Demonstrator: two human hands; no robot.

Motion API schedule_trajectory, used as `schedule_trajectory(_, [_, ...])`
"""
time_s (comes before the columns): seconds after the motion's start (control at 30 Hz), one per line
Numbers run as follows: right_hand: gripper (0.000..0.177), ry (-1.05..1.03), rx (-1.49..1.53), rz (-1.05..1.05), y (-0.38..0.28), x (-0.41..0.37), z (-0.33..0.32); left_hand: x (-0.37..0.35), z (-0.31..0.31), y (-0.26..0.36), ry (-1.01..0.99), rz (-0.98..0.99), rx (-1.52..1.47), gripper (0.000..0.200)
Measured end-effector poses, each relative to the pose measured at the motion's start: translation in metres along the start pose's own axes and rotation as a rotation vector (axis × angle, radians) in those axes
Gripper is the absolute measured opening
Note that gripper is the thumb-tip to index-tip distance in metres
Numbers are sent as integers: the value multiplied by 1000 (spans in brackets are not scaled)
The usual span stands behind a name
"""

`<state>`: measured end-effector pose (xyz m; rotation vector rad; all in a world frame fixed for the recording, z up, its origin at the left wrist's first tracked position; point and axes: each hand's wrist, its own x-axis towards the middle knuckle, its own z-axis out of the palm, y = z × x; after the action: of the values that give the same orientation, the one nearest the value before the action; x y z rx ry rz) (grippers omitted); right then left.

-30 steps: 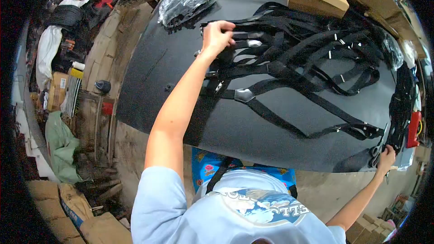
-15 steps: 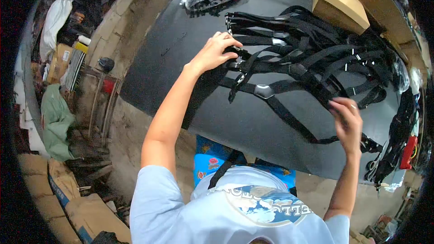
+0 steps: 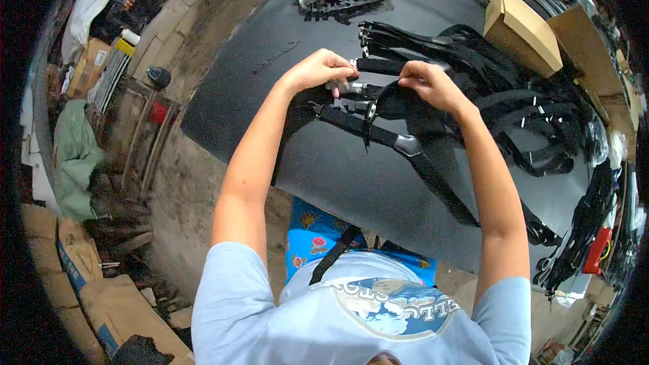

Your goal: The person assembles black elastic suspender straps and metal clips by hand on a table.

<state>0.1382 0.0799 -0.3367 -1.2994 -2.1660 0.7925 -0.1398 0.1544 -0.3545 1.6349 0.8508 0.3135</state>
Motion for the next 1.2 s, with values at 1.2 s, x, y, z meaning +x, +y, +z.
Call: schedule_trajectory(1.2, [18, 322, -37, -25, -32, -15, 36, -38, -85, -57, 893, -139, 676, 29])
